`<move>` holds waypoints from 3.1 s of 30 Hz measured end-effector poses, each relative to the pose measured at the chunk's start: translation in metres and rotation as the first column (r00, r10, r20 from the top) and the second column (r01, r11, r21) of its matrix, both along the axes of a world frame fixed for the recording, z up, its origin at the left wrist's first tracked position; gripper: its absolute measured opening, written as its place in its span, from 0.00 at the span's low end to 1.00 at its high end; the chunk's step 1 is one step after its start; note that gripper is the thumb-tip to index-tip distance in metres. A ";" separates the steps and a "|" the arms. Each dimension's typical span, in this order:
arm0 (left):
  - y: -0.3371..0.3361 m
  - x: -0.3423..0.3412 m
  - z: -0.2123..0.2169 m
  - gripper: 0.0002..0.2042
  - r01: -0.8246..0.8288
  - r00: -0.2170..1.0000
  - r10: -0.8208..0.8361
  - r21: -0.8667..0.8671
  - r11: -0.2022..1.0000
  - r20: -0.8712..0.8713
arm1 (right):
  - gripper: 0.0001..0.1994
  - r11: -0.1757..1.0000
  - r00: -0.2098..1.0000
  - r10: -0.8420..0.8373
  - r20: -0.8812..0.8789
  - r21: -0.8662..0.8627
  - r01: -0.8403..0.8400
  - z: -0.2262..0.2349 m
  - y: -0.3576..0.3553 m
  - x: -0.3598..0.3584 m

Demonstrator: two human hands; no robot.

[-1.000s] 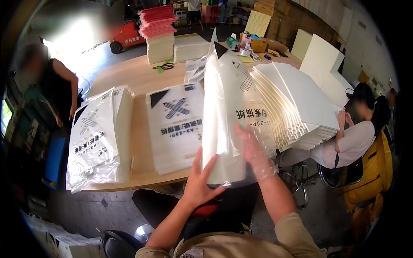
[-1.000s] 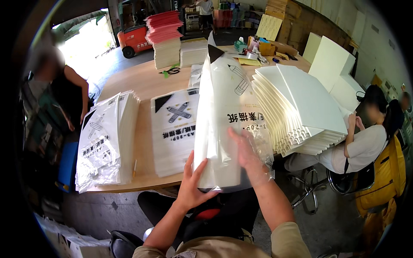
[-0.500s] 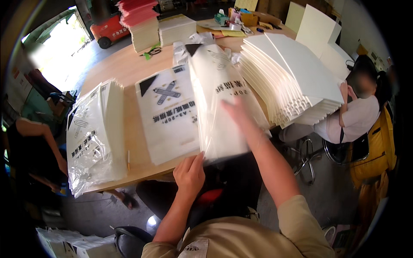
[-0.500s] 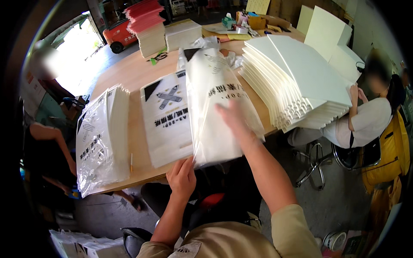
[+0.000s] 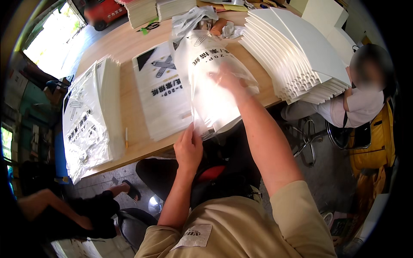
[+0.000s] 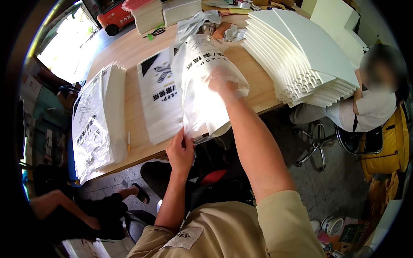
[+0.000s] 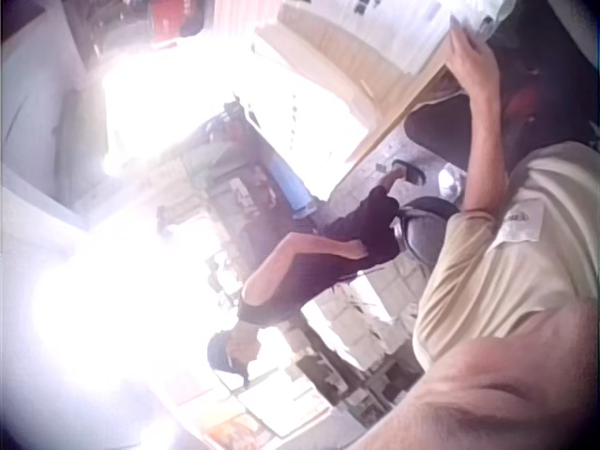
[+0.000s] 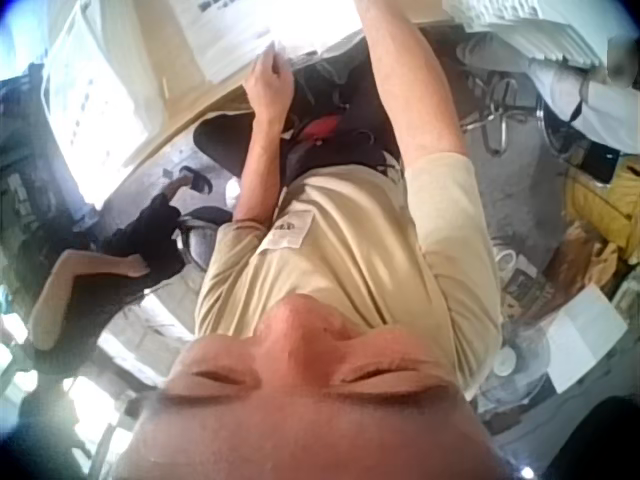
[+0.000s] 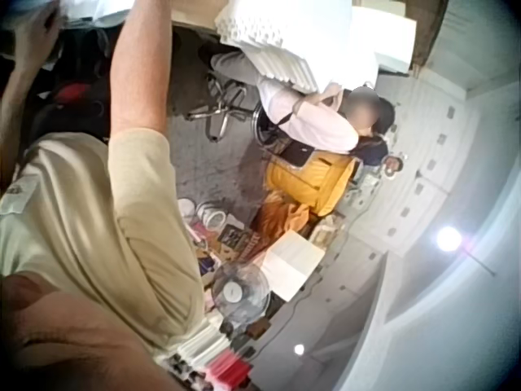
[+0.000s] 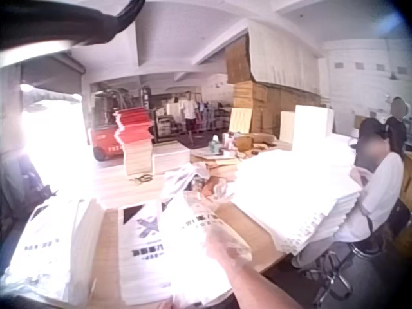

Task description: The person repeatedly takes stacks of white paper sheets and places them into clear plastic packaging bags. They smooth the contents and fold the top of the bags to seal them, then move the packaged items to a pile on the table. The process is repeated for multiple units throughout the clip.

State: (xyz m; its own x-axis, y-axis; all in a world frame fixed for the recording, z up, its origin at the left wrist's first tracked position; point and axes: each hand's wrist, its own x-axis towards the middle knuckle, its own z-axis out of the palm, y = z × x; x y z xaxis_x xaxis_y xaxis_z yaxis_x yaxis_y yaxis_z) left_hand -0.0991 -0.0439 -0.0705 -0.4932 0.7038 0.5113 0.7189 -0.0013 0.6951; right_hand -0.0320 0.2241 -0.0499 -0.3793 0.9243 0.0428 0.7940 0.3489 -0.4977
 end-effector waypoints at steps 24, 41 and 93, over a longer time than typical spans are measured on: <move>-0.032 -0.027 -0.006 0.23 -0.015 0.999 0.023 -0.230 0.973 0.032 | 0.35 0.820 0.927 0.365 -0.089 0.502 -0.274 -0.025 -0.120 0.056; -0.038 -0.024 -0.011 0.26 -0.056 0.872 -0.113 -0.327 0.943 -0.476 | 0.07 0.842 0.607 -0.255 -0.753 -0.481 -0.244 -0.100 -0.229 0.127; 0.065 0.038 0.044 0.08 0.400 0.662 -0.461 -0.241 0.884 -0.591 | 0.13 0.633 -0.042 -0.739 -0.672 -0.672 -0.385 -0.025 -0.179 0.076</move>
